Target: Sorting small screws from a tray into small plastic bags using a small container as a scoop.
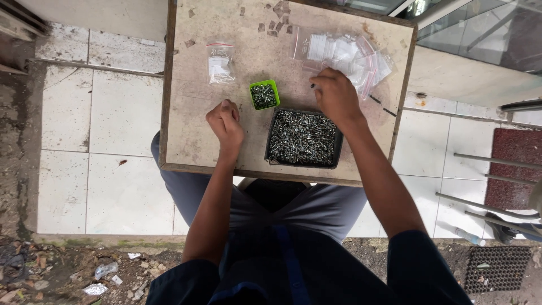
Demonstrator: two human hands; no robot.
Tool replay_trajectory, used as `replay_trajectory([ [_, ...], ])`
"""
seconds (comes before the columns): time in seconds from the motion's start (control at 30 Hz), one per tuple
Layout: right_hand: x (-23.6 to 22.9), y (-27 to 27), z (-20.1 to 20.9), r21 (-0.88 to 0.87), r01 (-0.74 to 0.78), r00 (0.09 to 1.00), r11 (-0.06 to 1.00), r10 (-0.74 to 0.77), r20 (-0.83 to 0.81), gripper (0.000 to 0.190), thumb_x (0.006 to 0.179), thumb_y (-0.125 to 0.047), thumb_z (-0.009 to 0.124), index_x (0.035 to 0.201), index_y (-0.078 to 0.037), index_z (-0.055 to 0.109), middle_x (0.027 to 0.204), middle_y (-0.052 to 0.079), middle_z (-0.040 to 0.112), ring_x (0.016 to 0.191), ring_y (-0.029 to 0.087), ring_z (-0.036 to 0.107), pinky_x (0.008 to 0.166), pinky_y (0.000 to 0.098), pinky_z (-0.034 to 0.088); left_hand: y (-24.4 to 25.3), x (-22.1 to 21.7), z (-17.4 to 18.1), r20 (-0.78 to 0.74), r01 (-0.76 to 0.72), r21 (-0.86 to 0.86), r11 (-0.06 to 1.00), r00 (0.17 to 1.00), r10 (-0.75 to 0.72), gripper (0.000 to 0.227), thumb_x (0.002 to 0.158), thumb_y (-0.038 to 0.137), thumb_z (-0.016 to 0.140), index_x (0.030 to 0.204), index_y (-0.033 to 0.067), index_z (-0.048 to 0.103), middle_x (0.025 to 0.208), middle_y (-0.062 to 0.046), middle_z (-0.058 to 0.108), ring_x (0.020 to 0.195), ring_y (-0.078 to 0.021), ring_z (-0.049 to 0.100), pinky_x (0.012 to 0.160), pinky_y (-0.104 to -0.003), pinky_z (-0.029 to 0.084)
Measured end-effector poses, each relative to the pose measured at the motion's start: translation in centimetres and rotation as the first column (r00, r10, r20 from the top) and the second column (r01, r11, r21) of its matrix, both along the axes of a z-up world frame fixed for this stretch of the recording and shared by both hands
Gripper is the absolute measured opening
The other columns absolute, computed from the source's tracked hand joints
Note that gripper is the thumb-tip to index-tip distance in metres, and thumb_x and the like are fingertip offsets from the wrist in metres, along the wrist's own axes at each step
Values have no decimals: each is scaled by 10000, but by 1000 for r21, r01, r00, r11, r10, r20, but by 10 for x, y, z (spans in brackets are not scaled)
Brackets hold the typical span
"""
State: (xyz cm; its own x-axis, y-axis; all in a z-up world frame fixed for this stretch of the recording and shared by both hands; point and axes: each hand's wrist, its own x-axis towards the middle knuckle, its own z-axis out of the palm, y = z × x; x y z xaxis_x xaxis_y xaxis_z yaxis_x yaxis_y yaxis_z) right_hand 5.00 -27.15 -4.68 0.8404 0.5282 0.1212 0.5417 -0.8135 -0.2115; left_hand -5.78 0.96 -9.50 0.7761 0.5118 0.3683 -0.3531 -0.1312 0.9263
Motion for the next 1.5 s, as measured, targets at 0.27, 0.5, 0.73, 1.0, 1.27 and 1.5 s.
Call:
replay_trajectory([
  [0.27, -38, 10, 55, 205, -80, 985, 975, 109, -135, 150, 886, 25, 828, 1008, -57, 797, 930, 99, 718, 852, 305, 737, 758, 401, 606, 1, 4, -7, 23, 8, -8, 1000, 1000, -7, 641, 1180, 186, 352, 545, 171, 438, 421, -20, 375, 399, -132, 314, 445, -278, 298],
  [0.5, -117, 2, 65, 173, -26, 999, 985, 19, 42, 226, 977, -42, 782, 1198, -89, 801, 1099, 73, 734, 1057, 276, 754, 878, 355, 618, 2, 2, -4, 15, 25, -27, 999, 1000, -24, 649, 1185, 213, 363, 541, 175, 430, 429, -3, 366, 403, -122, 307, 447, -279, 285],
  [0.73, -167, 10, 55, -187, -19, 968, 982, -29, -250, 501, 997, -78, 728, 1483, -7, 629, 1391, 273, 637, 1343, 457, 608, 990, 539, 644, 2, 0, -13, 13, 50, -105, 993, 999, -49, 645, 1181, 207, 362, 539, 176, 421, 428, 1, 350, 407, -109, 296, 443, -261, 283],
  [1.0, -143, -13, 42, 399, 229, 927, 888, -74, -368, 307, 865, 17, 848, 1138, -124, 858, 1015, 167, 816, 927, 373, 785, 656, 348, 662, 2, 0, -9, 21, 59, -155, 986, 998, -57, 624, 1171, 192, 375, 548, 169, 410, 438, -9, 345, 408, -112, 308, 441, -261, 285],
  [1.27, -133, -4, 97, 328, 175, 877, 929, 5, -481, 300, 945, 56, 767, 1241, 9, 775, 1172, 261, 759, 1113, 503, 720, 812, 529, 692, 8, 4, -31, -38, 79, -274, 959, 995, -93, 573, 1159, 198, 362, 590, 181, 425, 479, 17, 325, 428, -95, 313, 428, -242, 277],
  [1.5, -150, 8, 31, 50, -172, 979, 984, 176, -102, 449, 846, -90, 845, 1287, -74, 763, 1294, 128, 716, 1273, 331, 661, 1033, 427, 589, 7, 3, -25, -123, 62, -364, 929, 986, -113, 539, 1151, 249, 392, 616, 185, 411, 533, 30, 281, 463, -92, 268, 444, -234, 231],
])
